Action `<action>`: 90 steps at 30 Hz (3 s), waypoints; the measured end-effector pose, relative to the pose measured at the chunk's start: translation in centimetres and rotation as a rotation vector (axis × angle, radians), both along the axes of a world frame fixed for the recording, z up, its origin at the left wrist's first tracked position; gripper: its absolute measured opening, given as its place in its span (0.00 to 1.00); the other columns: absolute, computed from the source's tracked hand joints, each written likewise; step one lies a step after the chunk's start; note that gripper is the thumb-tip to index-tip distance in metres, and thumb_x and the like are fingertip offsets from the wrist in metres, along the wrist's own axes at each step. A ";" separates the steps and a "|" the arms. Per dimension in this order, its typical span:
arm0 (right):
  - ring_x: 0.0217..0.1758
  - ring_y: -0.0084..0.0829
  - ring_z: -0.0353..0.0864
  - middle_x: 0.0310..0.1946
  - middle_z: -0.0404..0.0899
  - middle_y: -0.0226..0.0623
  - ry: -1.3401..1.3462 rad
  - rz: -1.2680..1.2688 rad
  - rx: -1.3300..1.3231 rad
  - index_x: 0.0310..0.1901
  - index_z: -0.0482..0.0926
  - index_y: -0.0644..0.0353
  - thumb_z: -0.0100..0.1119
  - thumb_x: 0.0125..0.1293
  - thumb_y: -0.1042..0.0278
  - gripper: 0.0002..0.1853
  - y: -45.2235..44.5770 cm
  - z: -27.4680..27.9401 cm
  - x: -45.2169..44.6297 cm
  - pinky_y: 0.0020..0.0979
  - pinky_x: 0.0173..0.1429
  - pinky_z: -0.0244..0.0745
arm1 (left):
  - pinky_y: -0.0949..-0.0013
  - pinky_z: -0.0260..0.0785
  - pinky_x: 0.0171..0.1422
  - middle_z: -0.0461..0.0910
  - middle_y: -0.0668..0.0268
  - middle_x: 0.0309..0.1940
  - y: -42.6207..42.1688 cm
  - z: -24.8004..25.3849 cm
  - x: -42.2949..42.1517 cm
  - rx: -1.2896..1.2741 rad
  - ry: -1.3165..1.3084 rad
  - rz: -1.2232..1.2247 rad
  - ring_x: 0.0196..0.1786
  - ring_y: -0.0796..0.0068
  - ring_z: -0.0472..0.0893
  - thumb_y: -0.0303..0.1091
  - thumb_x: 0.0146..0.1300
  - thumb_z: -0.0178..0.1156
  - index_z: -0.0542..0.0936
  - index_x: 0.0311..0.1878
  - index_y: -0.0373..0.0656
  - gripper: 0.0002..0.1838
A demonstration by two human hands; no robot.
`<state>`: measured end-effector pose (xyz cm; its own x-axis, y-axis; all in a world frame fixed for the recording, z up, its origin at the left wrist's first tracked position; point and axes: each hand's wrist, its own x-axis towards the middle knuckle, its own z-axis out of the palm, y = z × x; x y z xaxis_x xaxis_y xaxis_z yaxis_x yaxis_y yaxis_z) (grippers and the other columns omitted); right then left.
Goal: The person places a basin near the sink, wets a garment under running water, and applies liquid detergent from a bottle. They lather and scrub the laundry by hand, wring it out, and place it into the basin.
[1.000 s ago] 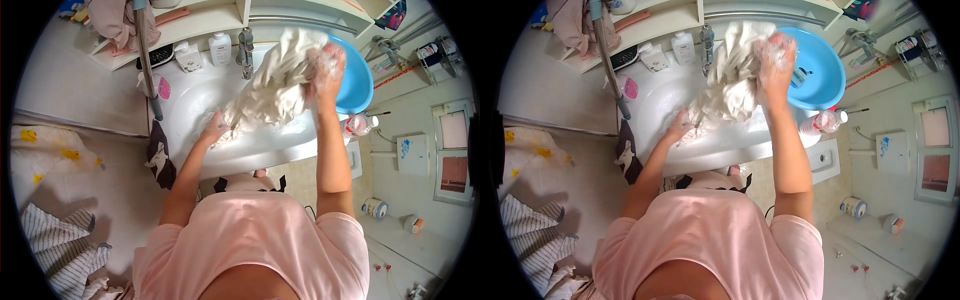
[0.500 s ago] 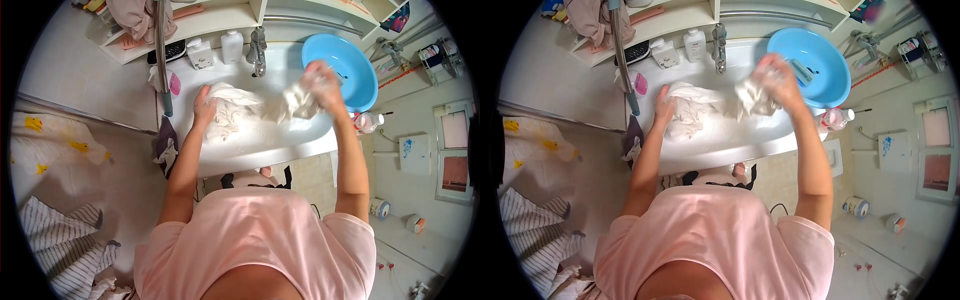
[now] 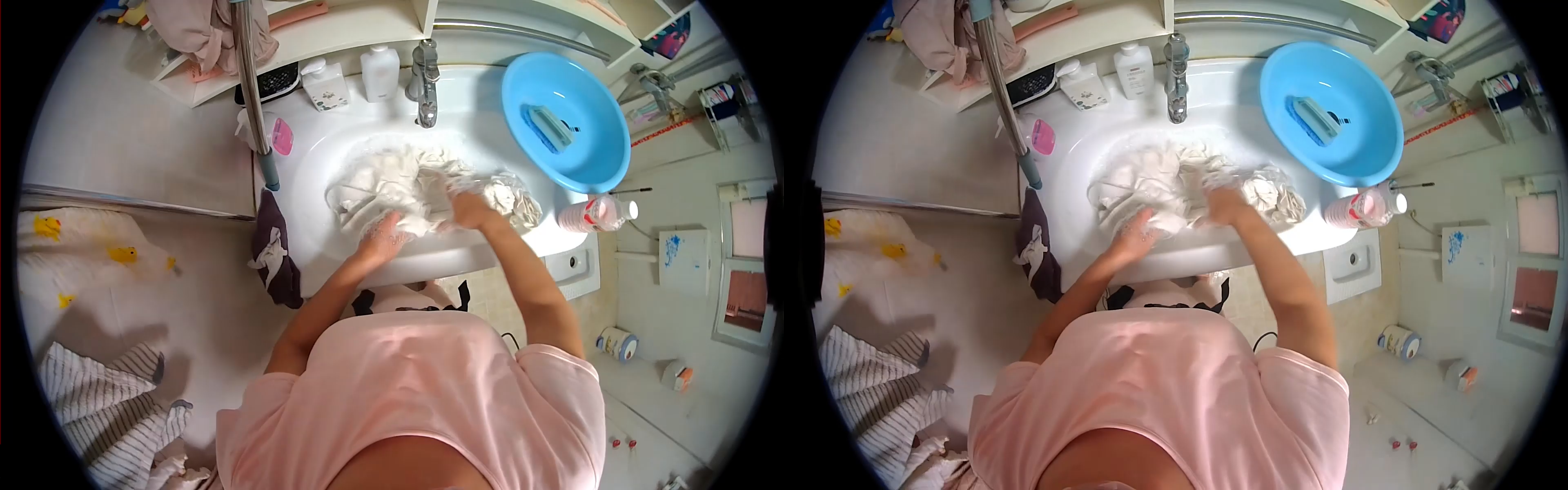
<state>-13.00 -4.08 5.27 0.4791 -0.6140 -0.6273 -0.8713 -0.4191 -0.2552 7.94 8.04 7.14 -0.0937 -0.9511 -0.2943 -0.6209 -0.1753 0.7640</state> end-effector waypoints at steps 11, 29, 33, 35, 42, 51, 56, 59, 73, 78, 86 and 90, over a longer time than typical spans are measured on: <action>0.50 0.44 0.76 0.43 0.77 0.46 -0.418 0.058 -0.614 0.51 0.73 0.52 0.48 0.57 0.74 0.18 -3.8 0.7 0.6 0.43 0.53 0.68 | 0.60 0.58 0.65 0.67 0.50 0.58 1.0 -0.8 -2.1 0.196 -0.053 -0.134 0.62 0.52 0.66 0.39 0.62 0.56 0.61 0.62 0.40 0.28; 0.58 0.52 0.69 0.53 0.70 0.61 -0.369 -0.181 -0.326 0.50 0.73 0.72 0.45 0.54 0.26 0.46 -4.1 -7.4 5.1 0.42 0.65 0.58 | 0.55 0.52 0.71 0.63 0.55 0.64 -7.0 -14.4 -2.5 -0.187 -0.375 0.394 0.70 0.51 0.54 0.55 0.51 0.62 0.64 0.66 0.49 0.40; 0.59 0.54 0.69 0.51 0.73 0.56 -0.447 0.156 -0.622 0.53 0.72 0.63 0.55 0.56 0.39 0.34 2.4 -9.2 5.2 0.49 0.62 0.60 | 0.56 0.54 0.69 0.64 0.56 0.62 -7.0 -18.0 -2.3 -0.106 -0.400 0.241 0.66 0.53 0.58 0.53 0.54 0.60 0.64 0.65 0.48 0.37; 0.53 0.50 0.74 0.47 0.77 0.53 -0.255 0.130 -0.313 0.52 0.74 0.60 0.56 0.56 0.47 0.28 0.6 -10.7 5.9 0.47 0.55 0.67 | 0.57 0.55 0.67 0.65 0.56 0.61 -7.6 -19.0 -1.9 -0.047 -0.406 0.144 0.64 0.54 0.59 0.52 0.55 0.59 0.64 0.65 0.48 0.36; 0.48 0.40 0.80 0.42 0.80 0.48 0.208 0.298 0.010 0.45 0.80 0.55 0.54 0.55 0.66 0.15 -9.6 -13.1 11.0 0.40 0.48 0.74 | 0.60 0.59 0.64 0.67 0.58 0.57 -10.3 -21.2 -1.2 0.232 -0.382 -0.138 0.58 0.58 0.65 0.49 0.59 0.55 0.64 0.64 0.46 0.31; 0.52 0.44 0.77 0.47 0.78 0.48 0.032 0.077 -0.132 0.42 0.80 0.61 0.41 0.64 0.66 0.16 -11.4 -15.8 6.0 0.45 0.55 0.71 | 0.63 0.64 0.58 0.70 0.61 0.52 -7.0 -11.0 3.2 -0.085 -0.170 0.200 0.49 0.64 0.72 0.44 0.64 0.51 0.62 0.63 0.44 0.27; 0.52 0.45 0.77 0.51 0.76 0.49 0.210 0.076 0.001 0.49 0.77 0.59 0.46 0.64 0.60 0.18 -13.1 -12.3 -0.8 0.43 0.56 0.71 | 0.61 0.62 0.61 0.70 0.54 0.52 -6.0 -6.4 2.5 -0.033 0.035 0.318 0.53 0.58 0.70 0.49 0.56 0.58 0.66 0.60 0.42 0.32; 0.64 0.42 0.66 0.63 0.63 0.51 -0.365 0.310 -0.111 0.58 0.71 0.56 0.48 0.63 0.55 0.24 -8.7 -13.9 -0.2 0.42 0.66 0.61 | 0.61 0.60 0.63 0.67 0.51 0.58 -7.9 -4.5 -1.4 -0.103 -0.384 0.060 0.58 0.56 0.68 0.54 0.53 0.59 0.68 0.60 0.43 0.35; 0.71 0.49 0.51 0.67 0.55 0.47 0.028 0.191 0.014 0.62 0.65 0.56 0.44 0.65 0.58 0.25 -10.5 -15.9 8.3 0.43 0.72 0.48 | 0.46 0.41 0.72 0.51 0.55 0.70 -12.4 -20.4 -0.5 0.390 -0.448 -0.301 0.71 0.51 0.52 0.48 0.62 0.50 0.55 0.71 0.56 0.34; 0.70 0.47 0.53 0.66 0.57 0.47 -0.105 0.129 0.062 0.63 0.64 0.58 0.42 0.67 0.57 0.25 -13.0 -16.5 7.8 0.42 0.71 0.49 | 0.53 0.45 0.72 0.59 0.53 0.66 -12.6 -14.8 1.9 0.034 -0.288 -0.458 0.69 0.57 0.57 0.48 0.61 0.54 0.55 0.70 0.63 0.34; 0.71 0.44 0.53 0.67 0.57 0.46 -0.284 -0.372 -0.021 0.65 0.59 0.60 0.37 0.69 0.58 0.26 -11.4 -7.5 2.9 0.40 0.72 0.47 | 0.61 0.54 0.68 0.65 0.50 0.61 -8.9 -9.9 3.7 0.125 0.284 0.461 0.64 0.56 0.63 0.56 0.56 0.58 0.54 0.69 0.48 0.43; 0.74 0.46 0.42 0.69 0.52 0.45 -0.194 0.220 -0.092 0.65 0.58 0.59 0.38 0.68 0.68 0.23 -9.5 -14.4 2.3 0.42 0.76 0.35 | 0.61 0.49 0.71 0.59 0.54 0.65 -9.0 -10.9 -1.8 -0.177 -0.094 0.153 0.69 0.63 0.56 0.49 0.57 0.60 0.51 0.70 0.43 0.44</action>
